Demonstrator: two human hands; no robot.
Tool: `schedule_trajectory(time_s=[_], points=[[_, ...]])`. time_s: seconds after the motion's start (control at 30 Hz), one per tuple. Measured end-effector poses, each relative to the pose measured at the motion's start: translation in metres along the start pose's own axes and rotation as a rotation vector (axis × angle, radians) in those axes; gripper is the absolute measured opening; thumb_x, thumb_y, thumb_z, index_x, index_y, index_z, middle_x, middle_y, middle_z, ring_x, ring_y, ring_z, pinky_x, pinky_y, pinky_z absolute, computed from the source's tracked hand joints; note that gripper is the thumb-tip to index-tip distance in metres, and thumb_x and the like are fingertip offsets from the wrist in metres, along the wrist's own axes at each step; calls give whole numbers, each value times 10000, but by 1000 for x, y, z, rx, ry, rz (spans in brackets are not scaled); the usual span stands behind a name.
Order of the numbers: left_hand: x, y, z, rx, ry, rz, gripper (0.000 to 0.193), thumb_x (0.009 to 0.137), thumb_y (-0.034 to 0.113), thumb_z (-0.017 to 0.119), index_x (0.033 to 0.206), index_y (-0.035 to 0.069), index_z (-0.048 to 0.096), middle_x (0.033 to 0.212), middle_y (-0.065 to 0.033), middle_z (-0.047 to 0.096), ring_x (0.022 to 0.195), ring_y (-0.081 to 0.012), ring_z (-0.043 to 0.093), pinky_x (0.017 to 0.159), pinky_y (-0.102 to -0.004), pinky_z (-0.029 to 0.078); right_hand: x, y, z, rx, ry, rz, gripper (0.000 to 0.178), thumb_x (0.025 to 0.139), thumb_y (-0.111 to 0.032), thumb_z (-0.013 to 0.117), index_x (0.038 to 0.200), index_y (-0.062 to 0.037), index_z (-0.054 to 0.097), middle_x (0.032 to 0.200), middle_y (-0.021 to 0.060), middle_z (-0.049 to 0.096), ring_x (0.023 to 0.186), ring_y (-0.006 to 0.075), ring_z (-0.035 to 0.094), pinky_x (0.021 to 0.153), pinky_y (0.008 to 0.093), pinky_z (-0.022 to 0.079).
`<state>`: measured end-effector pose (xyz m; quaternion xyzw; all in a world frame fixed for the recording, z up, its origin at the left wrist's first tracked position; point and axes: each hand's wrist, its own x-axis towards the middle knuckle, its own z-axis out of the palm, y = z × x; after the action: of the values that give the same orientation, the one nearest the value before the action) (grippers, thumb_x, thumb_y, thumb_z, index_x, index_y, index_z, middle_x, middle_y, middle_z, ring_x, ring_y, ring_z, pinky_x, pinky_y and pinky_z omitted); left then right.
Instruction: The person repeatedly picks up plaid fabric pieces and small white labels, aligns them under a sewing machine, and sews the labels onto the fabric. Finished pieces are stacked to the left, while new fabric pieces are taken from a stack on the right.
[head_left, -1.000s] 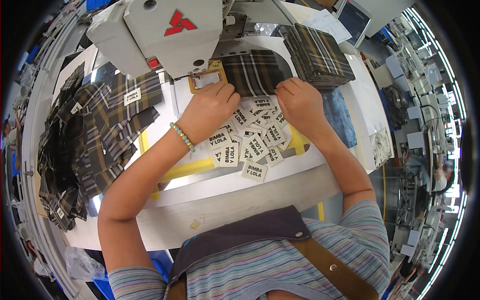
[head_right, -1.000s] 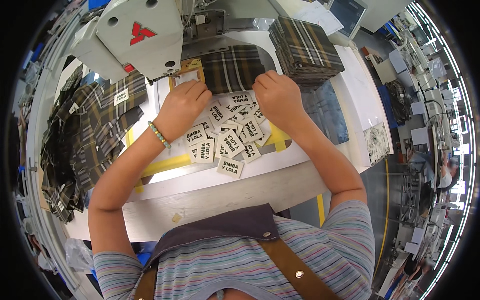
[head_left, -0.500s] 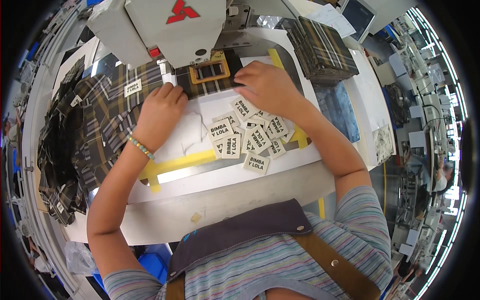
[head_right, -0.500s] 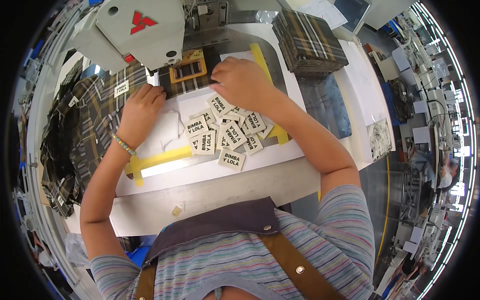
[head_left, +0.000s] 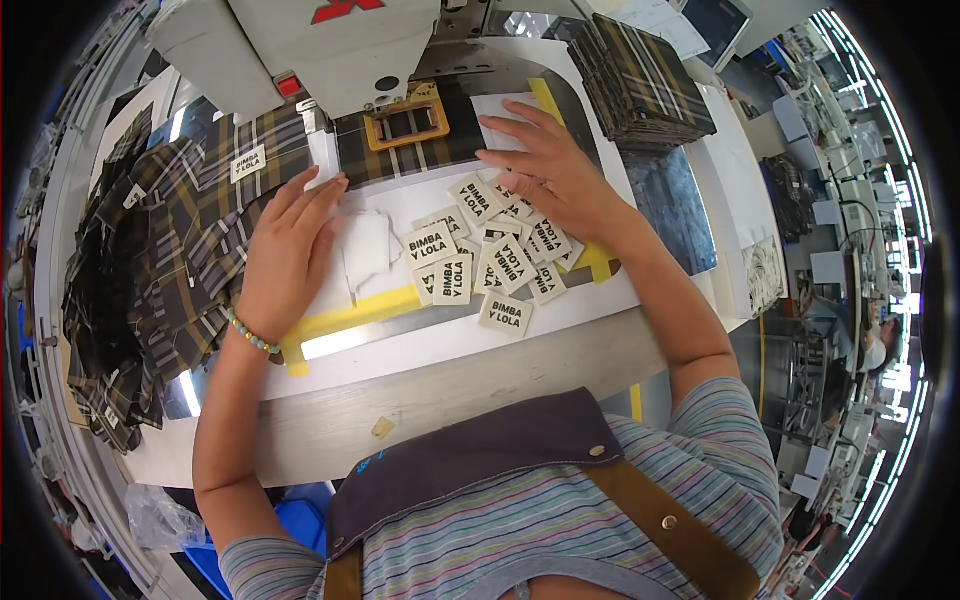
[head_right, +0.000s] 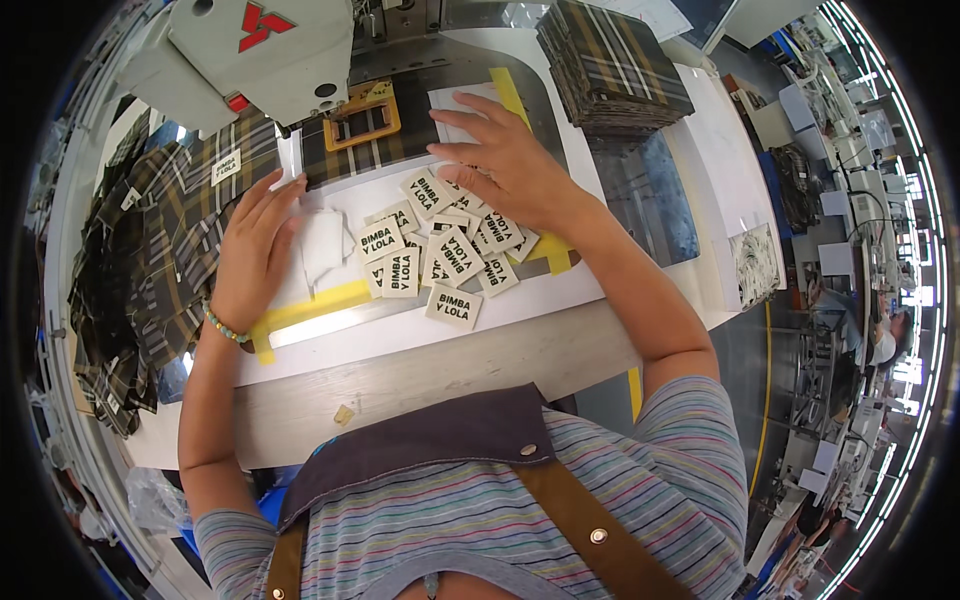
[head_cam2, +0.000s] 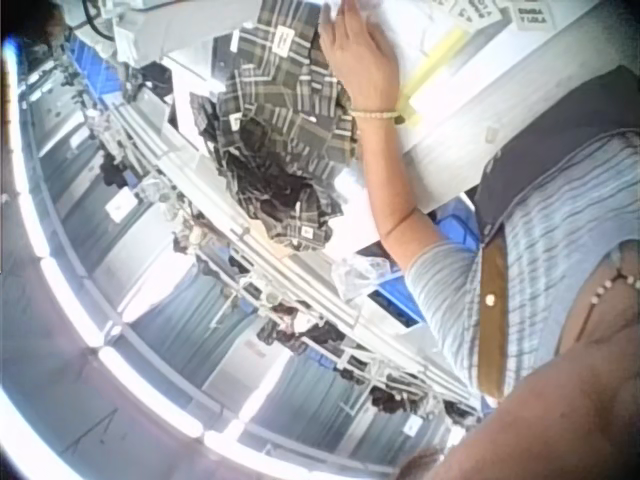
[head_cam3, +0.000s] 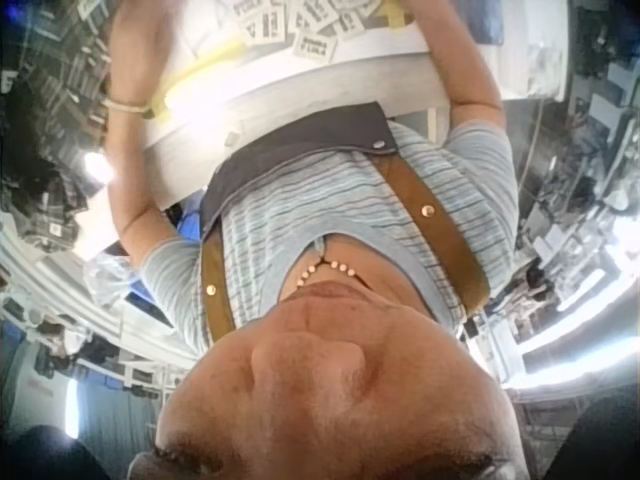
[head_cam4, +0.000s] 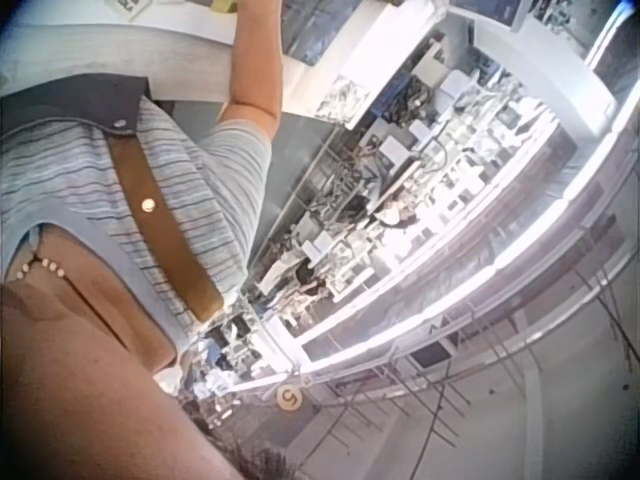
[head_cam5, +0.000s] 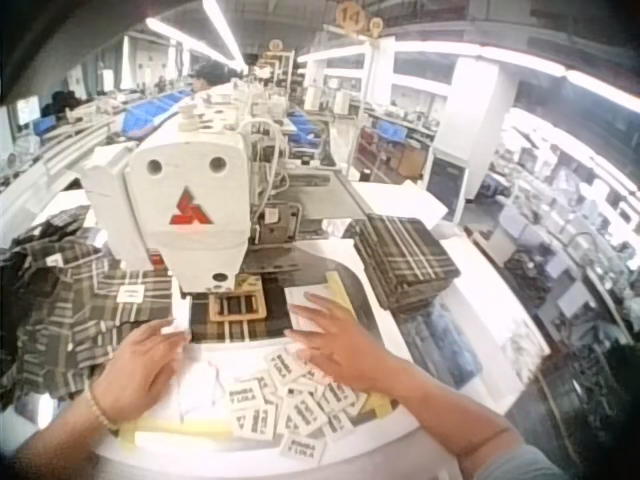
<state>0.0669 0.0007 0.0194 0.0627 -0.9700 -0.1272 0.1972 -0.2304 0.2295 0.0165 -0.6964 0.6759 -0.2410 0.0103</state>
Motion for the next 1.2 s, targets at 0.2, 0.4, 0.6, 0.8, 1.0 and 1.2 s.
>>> schedule_trajectory(time_s=[0.2,0.4,0.6,0.8,1.0,1.2], points=[[3,2,-3,-83,64,5,496,964,1,649,1456,13,588,1451,-139,654,1399,-404,543,1152,-492,466,1,3,4,30,55,38,419,1080,-347,619,1425,-122,697,1623,118,507,1582,357,317,1282,495,305],[1,4,0,-77,-19,2,488,959,2,664,1444,24,611,1355,-195,674,1337,-413,579,1093,-487,480,1,0,2,-48,-66,34,414,1092,-304,581,1455,-130,679,1647,111,489,1592,371,306,1293,504,282],[0,7,0,-18,3,17,451,947,-9,670,1396,15,636,1270,-193,706,1330,-414,587,1081,-489,489,0,3,4,-89,-52,1,416,1096,-313,574,1456,-133,679,1649,105,487,1587,363,322,1290,509,288],[1,4,2,-100,6,14,409,948,-8,672,1357,5,650,1258,-176,709,1314,-416,596,1072,-479,501,-2,2,4,-102,-33,-25,408,1098,-289,574,1453,-117,676,1648,99,485,1580,353,333,1283,499,299],[3,8,2,-137,33,-19,384,951,20,697,1332,2,660,1197,-174,719,1279,-398,620,1056,-476,512,6,0,-8,-39,-7,-26,333,1043,-252,661,1321,-90,751,1500,89,614,1461,318,478,1200,447,405],[-1,5,3,-138,39,-10,393,955,24,696,1345,2,656,1250,-167,721,1279,-386,622,1077,-465,508,28,-25,-6,31,-63,75,219,954,-223,756,1088,-54,793,1134,71,720,1131,276,640,960,399,532]])
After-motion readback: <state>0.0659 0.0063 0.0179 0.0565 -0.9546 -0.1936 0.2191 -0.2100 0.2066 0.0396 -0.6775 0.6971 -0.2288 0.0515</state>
